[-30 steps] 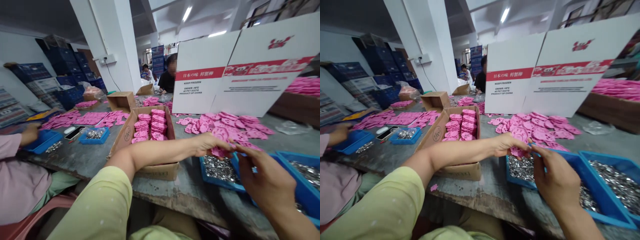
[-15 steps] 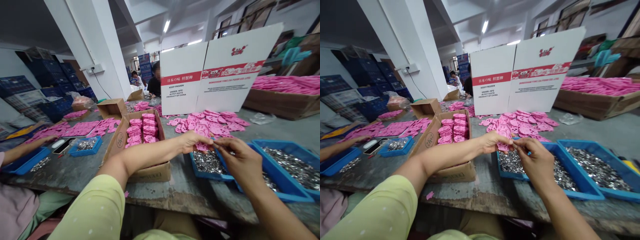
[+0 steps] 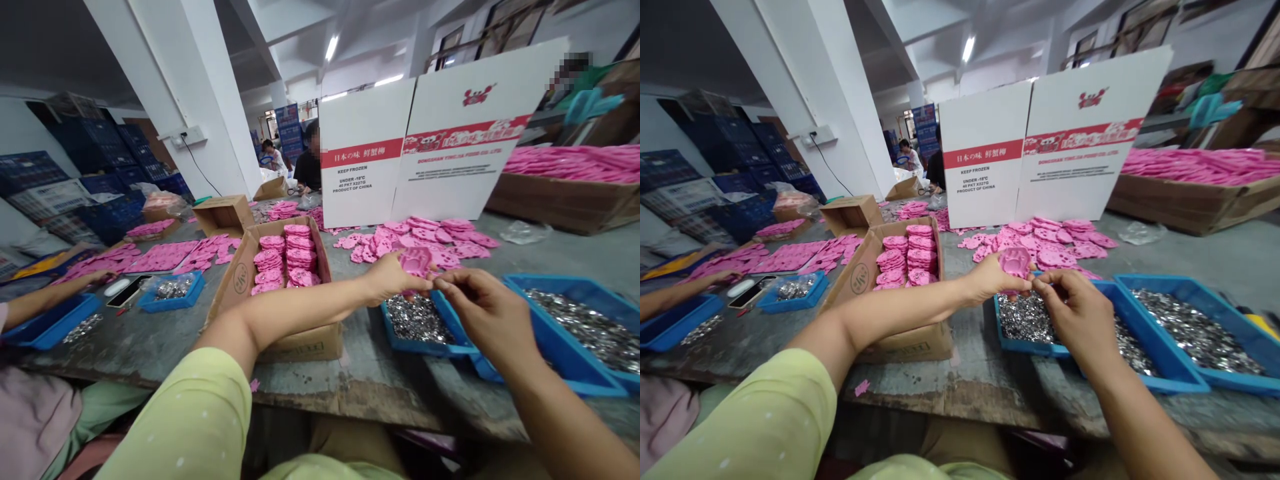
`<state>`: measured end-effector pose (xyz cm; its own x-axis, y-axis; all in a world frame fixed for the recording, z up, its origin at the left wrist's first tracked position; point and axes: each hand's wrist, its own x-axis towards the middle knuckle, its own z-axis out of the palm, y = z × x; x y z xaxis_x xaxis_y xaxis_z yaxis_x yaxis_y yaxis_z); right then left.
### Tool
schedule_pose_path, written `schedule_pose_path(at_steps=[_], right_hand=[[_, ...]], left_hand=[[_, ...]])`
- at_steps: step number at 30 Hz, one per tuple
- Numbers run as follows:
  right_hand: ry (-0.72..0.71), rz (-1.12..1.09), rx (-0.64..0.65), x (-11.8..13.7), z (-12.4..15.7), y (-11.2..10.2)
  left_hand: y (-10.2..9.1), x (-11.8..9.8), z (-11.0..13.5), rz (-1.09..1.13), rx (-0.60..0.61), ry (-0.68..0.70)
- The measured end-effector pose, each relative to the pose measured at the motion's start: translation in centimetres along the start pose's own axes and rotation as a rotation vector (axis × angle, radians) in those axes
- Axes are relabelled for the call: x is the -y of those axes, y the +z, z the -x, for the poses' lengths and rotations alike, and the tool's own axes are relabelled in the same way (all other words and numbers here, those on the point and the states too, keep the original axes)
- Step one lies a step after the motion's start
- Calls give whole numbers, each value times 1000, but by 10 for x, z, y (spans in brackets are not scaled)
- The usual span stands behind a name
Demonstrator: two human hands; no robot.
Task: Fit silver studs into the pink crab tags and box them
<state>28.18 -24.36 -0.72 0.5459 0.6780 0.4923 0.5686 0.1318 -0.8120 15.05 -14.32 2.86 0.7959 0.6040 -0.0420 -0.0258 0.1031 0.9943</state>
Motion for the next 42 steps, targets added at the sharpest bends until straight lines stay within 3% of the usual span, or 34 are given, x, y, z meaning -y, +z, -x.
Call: schedule_pose_path(at_steps=[5, 11, 17, 24, 30, 38, 42], right_hand=[[-38, 65, 0, 2, -2, 0], [-272, 140, -19, 5, -4, -7], [-322, 74, -68, 4, -4, -9], [-508, 83, -180, -3, 7, 0], [-309, -60, -141, -5, 11, 6], [251, -420, -111, 8, 8, 13], [233, -462, -124, 11, 4, 17]], left_hand=[[4, 3, -2, -45, -90, 90], [5, -3, 3, -73, -49, 45], [8, -8, 8, -24, -44, 55], [8, -10, 9, 43, -56, 40], [6, -12, 9, -7, -86, 19], [7, -9, 6, -18, -108, 18], [8, -8, 4, -66, -130, 24]])
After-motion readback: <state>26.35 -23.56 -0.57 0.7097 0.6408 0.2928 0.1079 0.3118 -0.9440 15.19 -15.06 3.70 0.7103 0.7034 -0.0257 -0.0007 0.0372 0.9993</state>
